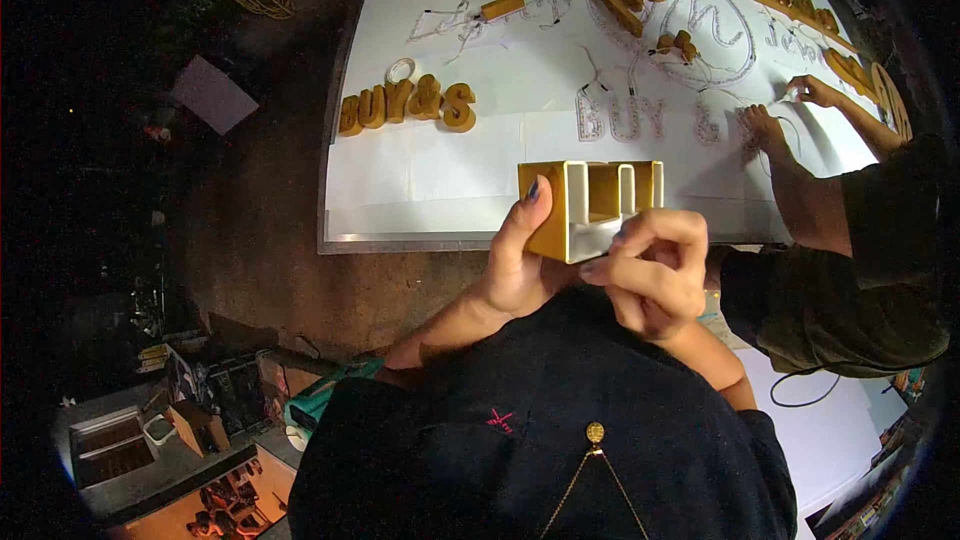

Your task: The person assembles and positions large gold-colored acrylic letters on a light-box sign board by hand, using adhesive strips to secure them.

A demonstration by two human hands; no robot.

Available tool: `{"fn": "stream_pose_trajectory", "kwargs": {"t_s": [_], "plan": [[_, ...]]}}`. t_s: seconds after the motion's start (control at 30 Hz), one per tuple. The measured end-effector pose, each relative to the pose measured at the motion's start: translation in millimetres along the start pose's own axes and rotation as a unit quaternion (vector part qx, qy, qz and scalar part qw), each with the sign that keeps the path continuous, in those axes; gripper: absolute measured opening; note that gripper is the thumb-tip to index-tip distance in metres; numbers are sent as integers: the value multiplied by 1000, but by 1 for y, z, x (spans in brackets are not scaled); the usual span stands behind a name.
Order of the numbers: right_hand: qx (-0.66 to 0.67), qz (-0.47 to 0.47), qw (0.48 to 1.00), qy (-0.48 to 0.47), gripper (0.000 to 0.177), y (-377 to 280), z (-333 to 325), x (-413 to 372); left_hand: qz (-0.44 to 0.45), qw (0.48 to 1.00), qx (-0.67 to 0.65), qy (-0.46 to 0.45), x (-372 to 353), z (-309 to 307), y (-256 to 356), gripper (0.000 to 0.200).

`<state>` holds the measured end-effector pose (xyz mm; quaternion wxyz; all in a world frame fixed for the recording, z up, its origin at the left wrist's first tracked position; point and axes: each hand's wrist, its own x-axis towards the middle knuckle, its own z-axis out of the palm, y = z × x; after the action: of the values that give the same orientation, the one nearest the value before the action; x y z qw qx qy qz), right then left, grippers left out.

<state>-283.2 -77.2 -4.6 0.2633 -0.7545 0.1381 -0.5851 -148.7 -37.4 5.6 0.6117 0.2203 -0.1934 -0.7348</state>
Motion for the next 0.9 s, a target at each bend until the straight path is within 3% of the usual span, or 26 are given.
{"fn": "stream_pose_trajectory", "kwargs": {"t_s": [0.07, 0.33, 0.43, 0.5, 0.63, 0.7, 0.9], "plan": [[60, -7, 998, 24, 25, -2, -1, 1, 3, 1000, -2, -4, -1, 0, 0, 56], [14, -14, 1000, -5, 25, -8, -5, 7, 29, 999, 34, 16, -2, 5, -2, 54], [17, -13, 1000, 0, 26, -6, -5, 5, 21, 999, -8, -28, -1, 4, -4, 54], [28, 3, 1000, 5, 25, -3, -5, 3, 13, 1000, 7, 27, 0, 9, -6, 53], [23, 12, 1000, 4, 25, -5, -7, 5, 24, 999, 19, 29, 2, 10, -8, 53], [19, -23, 999, 23, 26, -1, -6, 5, 28, 999, 17, 14, 3, 6, -10, 63], [5, -68, 998, -12, 26, 2, -18, 6, 27, 999, 17, 1, 2, 6, -12, 57]]}}
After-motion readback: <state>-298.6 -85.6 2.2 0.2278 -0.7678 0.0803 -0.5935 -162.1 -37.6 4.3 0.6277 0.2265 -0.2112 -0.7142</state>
